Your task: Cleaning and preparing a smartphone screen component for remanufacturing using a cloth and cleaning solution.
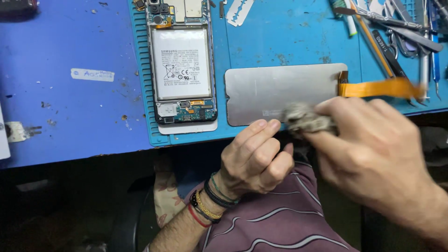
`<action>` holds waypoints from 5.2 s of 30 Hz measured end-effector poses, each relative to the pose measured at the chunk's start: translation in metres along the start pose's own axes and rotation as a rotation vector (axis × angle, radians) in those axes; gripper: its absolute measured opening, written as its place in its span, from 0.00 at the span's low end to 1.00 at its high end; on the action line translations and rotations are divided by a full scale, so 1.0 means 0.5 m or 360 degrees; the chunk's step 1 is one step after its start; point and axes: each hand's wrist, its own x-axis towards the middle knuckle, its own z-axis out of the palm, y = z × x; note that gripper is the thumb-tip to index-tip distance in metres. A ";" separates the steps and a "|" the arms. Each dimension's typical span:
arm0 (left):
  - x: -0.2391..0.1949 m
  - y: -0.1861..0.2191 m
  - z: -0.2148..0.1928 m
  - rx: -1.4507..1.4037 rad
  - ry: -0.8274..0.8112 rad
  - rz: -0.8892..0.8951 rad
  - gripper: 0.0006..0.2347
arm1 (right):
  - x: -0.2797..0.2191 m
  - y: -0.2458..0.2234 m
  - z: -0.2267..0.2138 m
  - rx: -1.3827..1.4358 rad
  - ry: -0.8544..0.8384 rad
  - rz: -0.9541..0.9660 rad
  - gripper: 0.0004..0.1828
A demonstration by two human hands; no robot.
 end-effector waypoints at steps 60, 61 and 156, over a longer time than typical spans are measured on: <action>-0.057 -0.023 -0.032 0.0471 -0.0300 -0.0349 0.29 | 0.014 -0.037 0.012 0.0247 0.0104 0.0140 0.12; -0.056 -0.023 -0.025 0.0469 -0.0286 -0.0354 0.29 | -0.018 -0.018 0.012 0.0234 0.0102 0.0132 0.12; -0.094 -0.052 -0.016 0.0715 -0.0093 -0.0136 0.15 | 0.119 -0.050 0.021 0.0288 0.0038 -0.0008 0.08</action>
